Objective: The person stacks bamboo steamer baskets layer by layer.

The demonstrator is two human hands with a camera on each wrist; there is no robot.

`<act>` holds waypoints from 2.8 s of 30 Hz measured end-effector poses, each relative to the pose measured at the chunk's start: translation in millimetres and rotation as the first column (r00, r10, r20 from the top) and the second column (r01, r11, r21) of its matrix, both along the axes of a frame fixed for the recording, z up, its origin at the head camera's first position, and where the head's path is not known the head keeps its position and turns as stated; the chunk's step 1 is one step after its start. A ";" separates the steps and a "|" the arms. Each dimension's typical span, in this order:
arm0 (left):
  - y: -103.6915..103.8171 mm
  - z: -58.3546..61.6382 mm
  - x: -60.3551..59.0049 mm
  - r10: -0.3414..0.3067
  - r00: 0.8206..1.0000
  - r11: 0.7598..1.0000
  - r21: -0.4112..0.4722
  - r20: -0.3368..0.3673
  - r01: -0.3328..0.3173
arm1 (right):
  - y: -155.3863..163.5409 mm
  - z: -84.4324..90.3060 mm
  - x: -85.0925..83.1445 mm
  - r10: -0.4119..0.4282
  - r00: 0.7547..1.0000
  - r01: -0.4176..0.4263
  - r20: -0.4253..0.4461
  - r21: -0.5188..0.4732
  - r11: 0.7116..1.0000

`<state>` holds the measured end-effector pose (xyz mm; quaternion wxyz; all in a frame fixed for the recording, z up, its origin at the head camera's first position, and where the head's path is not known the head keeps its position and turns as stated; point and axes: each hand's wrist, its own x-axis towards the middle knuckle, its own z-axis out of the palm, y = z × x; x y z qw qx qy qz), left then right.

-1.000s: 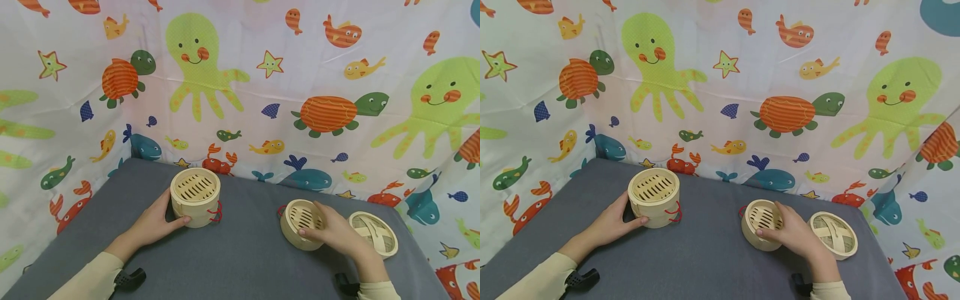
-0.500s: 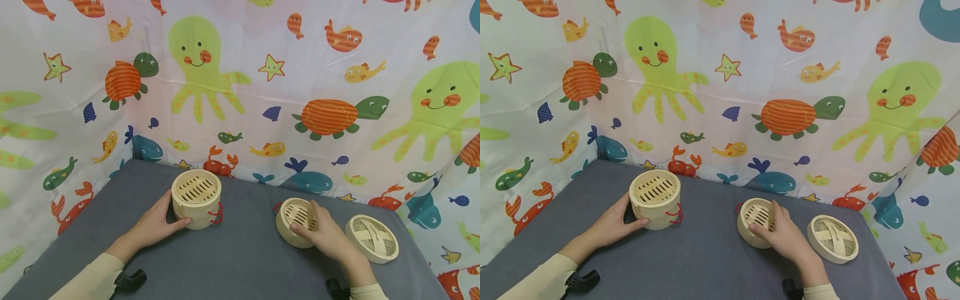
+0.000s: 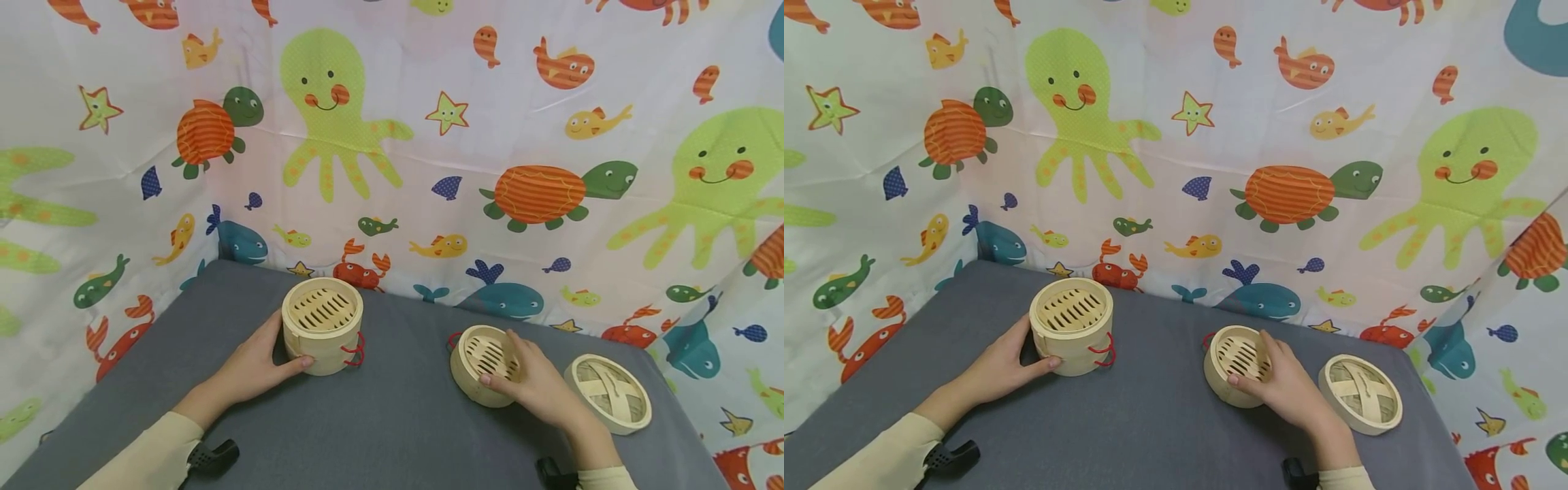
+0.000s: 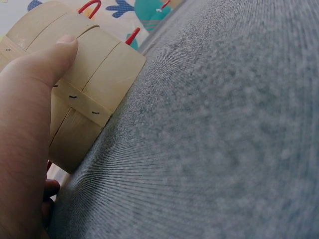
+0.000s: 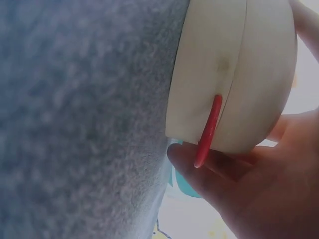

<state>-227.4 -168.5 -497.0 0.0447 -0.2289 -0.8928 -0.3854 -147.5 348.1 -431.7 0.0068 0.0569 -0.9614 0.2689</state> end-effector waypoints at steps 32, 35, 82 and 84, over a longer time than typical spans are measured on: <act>0.4 0.5 0.3 0.030 1.000 0.999 -0.019 0.005 -0.030 | -16.9 9.1 -10.9 -0.062 0.996 0.064 -0.062 0.034 0.997; -0.4 -0.2 0.6 0.027 1.000 0.999 -0.024 0.004 -0.027 | -20.9 11.6 -14.0 -0.060 0.995 0.063 -0.075 0.040 0.997; 1.1 -0.8 2.0 0.038 0.999 0.999 -0.013 0.031 -0.038 | -113.6 65.2 -59.5 0.060 0.972 -0.079 -0.228 -0.074 0.994; 1.3 -0.2 2.2 0.039 0.999 0.999 -0.010 0.034 -0.039 | -118.6 68.1 -61.6 0.074 0.969 -0.094 -0.237 -0.074 0.993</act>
